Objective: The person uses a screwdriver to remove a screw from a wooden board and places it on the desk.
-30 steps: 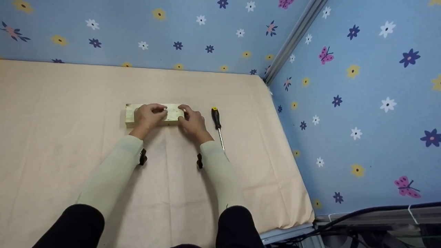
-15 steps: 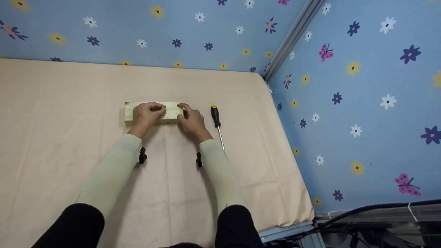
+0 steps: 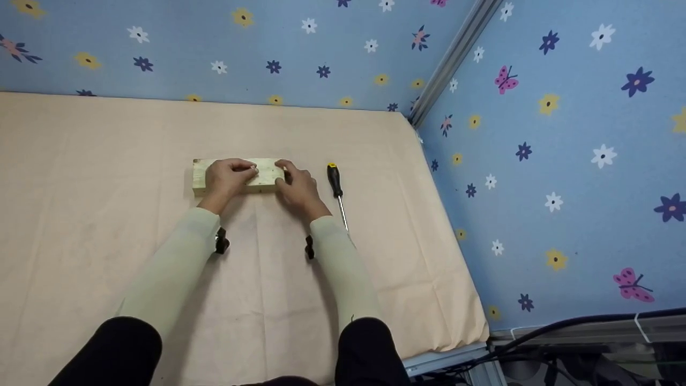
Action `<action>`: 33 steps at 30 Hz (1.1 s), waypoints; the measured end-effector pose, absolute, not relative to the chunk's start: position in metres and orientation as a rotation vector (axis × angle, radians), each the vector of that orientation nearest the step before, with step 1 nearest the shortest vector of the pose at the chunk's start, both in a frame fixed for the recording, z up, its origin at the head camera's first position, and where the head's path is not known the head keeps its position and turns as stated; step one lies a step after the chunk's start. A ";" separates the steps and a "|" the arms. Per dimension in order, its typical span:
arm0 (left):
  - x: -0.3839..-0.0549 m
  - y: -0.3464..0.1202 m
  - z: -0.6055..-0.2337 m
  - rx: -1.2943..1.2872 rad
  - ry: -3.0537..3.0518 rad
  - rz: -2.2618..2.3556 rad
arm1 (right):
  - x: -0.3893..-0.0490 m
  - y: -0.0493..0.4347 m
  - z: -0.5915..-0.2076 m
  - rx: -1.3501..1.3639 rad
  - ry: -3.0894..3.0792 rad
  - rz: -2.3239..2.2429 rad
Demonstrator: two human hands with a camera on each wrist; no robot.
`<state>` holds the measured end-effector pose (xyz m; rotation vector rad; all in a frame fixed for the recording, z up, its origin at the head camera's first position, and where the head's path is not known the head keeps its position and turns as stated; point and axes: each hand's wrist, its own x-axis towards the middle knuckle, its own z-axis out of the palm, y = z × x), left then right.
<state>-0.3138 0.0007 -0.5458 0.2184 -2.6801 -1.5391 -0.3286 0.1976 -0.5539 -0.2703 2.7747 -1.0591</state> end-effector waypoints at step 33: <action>-0.318 0.002 -0.544 0.175 -2.686 -1.527 | -0.330 0.199 -0.552 -0.236 2.748 -1.017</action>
